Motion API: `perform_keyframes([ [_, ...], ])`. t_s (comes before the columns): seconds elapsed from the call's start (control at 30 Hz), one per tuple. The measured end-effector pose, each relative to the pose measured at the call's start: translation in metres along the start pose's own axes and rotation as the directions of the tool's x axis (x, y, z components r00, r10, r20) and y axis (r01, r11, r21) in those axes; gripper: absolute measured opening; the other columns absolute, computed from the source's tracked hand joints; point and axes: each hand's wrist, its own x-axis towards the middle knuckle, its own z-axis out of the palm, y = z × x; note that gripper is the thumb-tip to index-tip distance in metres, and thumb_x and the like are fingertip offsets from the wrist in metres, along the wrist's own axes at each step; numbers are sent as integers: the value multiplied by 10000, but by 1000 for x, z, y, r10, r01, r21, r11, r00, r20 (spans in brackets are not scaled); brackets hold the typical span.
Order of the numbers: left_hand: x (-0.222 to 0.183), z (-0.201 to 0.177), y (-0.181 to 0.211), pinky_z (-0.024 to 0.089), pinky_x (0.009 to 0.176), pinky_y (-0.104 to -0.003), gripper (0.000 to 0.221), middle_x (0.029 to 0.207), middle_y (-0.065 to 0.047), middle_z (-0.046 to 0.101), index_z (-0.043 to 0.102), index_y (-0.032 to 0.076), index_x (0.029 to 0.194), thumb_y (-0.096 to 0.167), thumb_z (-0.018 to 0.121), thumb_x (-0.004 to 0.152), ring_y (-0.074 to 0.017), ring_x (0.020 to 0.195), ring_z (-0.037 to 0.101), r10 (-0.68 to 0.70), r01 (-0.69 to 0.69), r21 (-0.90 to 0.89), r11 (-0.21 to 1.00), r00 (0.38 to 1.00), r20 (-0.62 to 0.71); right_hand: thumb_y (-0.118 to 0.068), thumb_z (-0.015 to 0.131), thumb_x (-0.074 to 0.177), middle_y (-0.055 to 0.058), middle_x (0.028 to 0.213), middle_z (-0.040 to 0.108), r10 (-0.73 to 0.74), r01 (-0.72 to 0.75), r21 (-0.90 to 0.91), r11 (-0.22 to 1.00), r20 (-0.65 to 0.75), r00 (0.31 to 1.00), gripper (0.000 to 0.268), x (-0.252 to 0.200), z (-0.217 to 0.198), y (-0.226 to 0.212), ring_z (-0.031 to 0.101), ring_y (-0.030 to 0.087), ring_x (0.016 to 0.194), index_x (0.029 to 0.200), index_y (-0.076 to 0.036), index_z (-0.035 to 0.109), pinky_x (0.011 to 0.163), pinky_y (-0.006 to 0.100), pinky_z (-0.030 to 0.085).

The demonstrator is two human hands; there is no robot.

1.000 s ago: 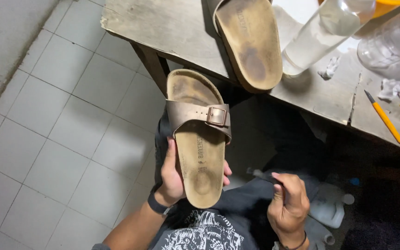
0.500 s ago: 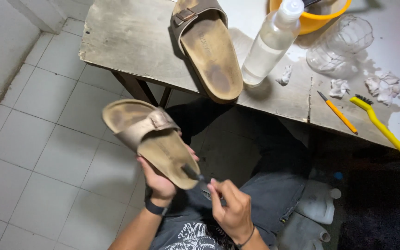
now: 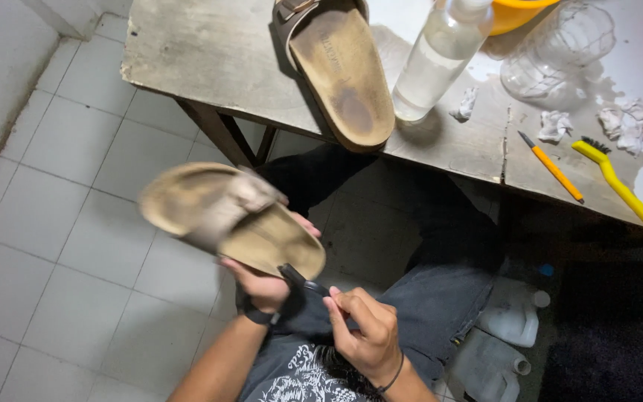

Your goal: Brushing the footbed of a sandal and applying a cleaning or adhesive solution to the straps at a workbench.

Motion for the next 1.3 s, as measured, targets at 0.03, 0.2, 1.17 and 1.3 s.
perform_keyframes([
  [0.03,6,5,9,549,823,-494,1077,1047,-288,652,461,-77,1375,844,358,827,-381,931,657,-2,2,4,1000,1000,-5,23,712,884,68,695,652,4,-4,4,1000,2,1000,124,-2,-1,3,605,140,540,805,-23,629,546,234,514],
  [0.2,-3,27,3,534,792,-431,1040,989,-257,673,467,-39,1328,845,451,780,-352,859,682,-26,24,-104,994,1000,-15,3,703,897,68,652,586,12,-12,13,1000,-28,1000,157,4,5,-11,561,152,509,788,-27,595,494,260,449],
  [1.17,-18,17,-7,557,817,-432,1096,1024,-271,662,463,-81,1371,853,397,802,-339,887,672,-92,94,-62,994,995,25,19,722,891,64,681,631,-83,83,-21,996,-38,996,156,15,3,-7,561,152,514,781,-10,616,498,260,459],
  [1.3,-1,24,11,560,753,-444,1085,975,-256,683,510,-62,1319,868,373,777,-363,819,701,-84,83,-53,995,996,-26,41,739,877,59,660,610,-142,142,-35,989,4,990,175,10,-3,2,539,140,499,770,-8,610,484,244,454],
])
